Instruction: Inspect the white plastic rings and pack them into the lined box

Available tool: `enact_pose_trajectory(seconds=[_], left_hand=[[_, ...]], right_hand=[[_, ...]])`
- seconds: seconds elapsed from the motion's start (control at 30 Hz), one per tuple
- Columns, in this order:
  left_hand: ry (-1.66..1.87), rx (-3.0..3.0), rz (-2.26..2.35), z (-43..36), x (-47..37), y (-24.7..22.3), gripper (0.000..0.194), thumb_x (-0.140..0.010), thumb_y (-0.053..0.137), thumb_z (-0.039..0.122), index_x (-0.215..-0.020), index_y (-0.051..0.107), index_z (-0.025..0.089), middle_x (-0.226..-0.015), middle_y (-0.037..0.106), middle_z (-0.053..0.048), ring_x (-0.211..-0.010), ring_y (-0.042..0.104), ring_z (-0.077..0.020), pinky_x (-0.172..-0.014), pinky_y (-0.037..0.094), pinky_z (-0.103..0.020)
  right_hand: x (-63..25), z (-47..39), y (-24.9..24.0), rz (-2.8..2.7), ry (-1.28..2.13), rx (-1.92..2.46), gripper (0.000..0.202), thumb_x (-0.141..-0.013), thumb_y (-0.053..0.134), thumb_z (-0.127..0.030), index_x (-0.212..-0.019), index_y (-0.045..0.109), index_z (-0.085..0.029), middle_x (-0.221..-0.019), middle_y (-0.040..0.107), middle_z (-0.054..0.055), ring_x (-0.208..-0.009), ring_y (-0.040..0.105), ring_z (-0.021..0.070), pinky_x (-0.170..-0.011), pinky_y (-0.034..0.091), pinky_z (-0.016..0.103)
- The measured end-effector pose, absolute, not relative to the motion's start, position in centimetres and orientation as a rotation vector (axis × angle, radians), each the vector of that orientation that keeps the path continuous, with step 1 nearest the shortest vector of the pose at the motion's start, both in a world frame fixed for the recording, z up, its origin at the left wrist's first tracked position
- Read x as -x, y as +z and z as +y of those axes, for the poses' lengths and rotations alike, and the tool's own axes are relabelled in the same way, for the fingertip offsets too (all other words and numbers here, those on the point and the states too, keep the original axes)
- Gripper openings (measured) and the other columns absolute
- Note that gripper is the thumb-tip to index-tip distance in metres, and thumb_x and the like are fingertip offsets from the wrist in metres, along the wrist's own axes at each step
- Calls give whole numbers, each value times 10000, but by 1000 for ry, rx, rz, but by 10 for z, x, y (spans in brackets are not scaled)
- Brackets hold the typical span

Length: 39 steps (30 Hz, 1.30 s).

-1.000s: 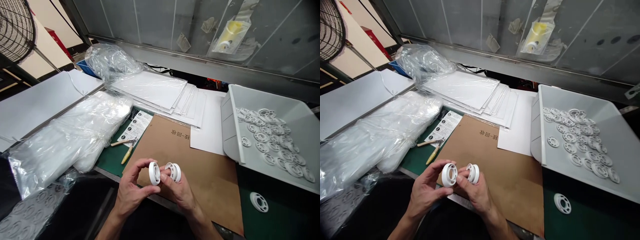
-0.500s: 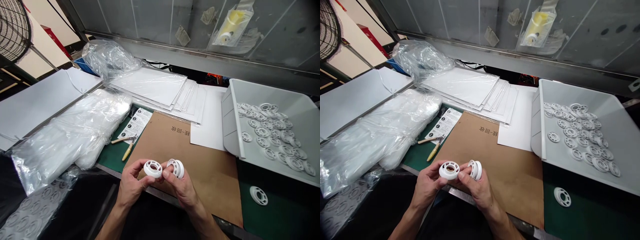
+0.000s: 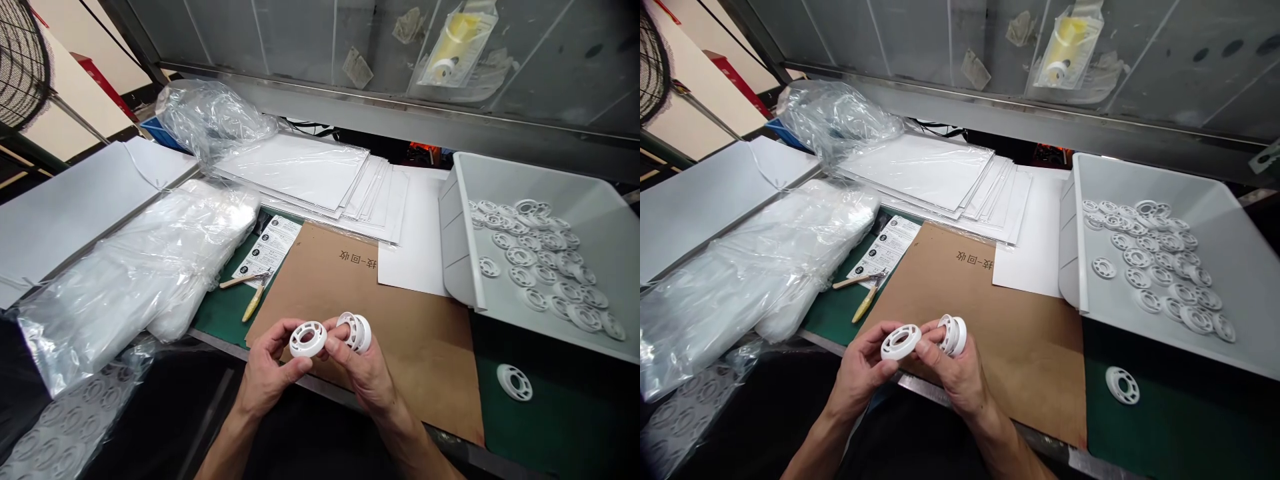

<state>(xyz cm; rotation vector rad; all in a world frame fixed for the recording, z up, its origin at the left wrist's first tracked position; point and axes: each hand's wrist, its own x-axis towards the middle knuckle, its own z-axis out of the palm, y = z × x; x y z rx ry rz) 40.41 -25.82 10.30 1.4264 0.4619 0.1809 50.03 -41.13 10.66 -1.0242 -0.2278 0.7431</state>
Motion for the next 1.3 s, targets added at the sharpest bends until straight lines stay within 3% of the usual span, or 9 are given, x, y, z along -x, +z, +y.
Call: enact_pose_trajectory(seconds=[0.2,0.37,0.43,0.6,0.7,1.07,1.3], left_hand=[[299,-1504,438,-261,-403,97,587,-673,956,392,-1201,745,248,-1168,801,-83,-1096,757,-277,-972,604,-328],[590,-1751,392,-263,-395,76,581,-771,895,238,-1316,702,298,-1267,772,-56,-1176,731,-246,-1062,570,-316],[719,-1846,303,-263,-395,71,583,-803,864,186,-1342,684,314,-1228,778,-38,-1115,743,-215,-1028,581,-295],[849,-1925,64,-261,-401,78,614,-840,808,81,-1392,642,296,-1049,768,-31,-896,738,-172,-773,614,-257],[879,-1952,16,-261,-405,85,642,-842,794,43,-1413,623,281,-1021,754,-31,-875,722,-161,-747,602,-249],[739,-2080,164,-259,-398,86,597,-791,804,169,-1341,582,234,-1157,719,-65,-1035,711,-219,-921,594,-309],[525,-2105,131,-276,-375,103,540,-660,785,246,-1169,612,196,-1021,730,-91,-911,708,-246,-835,589,-343]], right_hand=[[-504,-415,104,-252,741,1024,167,-863,836,-353,-805,778,-207,-981,699,44,-886,649,206,-832,517,320],[-505,-417,92,-317,714,1060,115,-875,825,-335,-865,803,-223,-994,698,54,-907,643,216,-853,508,347],[-505,-417,87,-332,706,1080,110,-875,821,-342,-889,812,-233,-1007,698,62,-925,642,228,-851,508,363],[-503,-418,82,-342,703,1097,86,-874,818,-343,-913,817,-266,-1028,691,52,-950,635,227,-846,503,359],[-502,-418,83,-342,707,1089,70,-873,819,-334,-913,818,-277,-1036,694,43,-949,634,217,-863,498,354],[-501,-421,89,-363,727,1098,129,-858,822,-366,-850,793,-242,-1017,692,47,-926,654,215,-873,529,338],[-497,-441,86,-696,756,1431,220,-870,791,-360,-713,762,-208,-1019,743,92,-910,736,241,-812,602,271]])
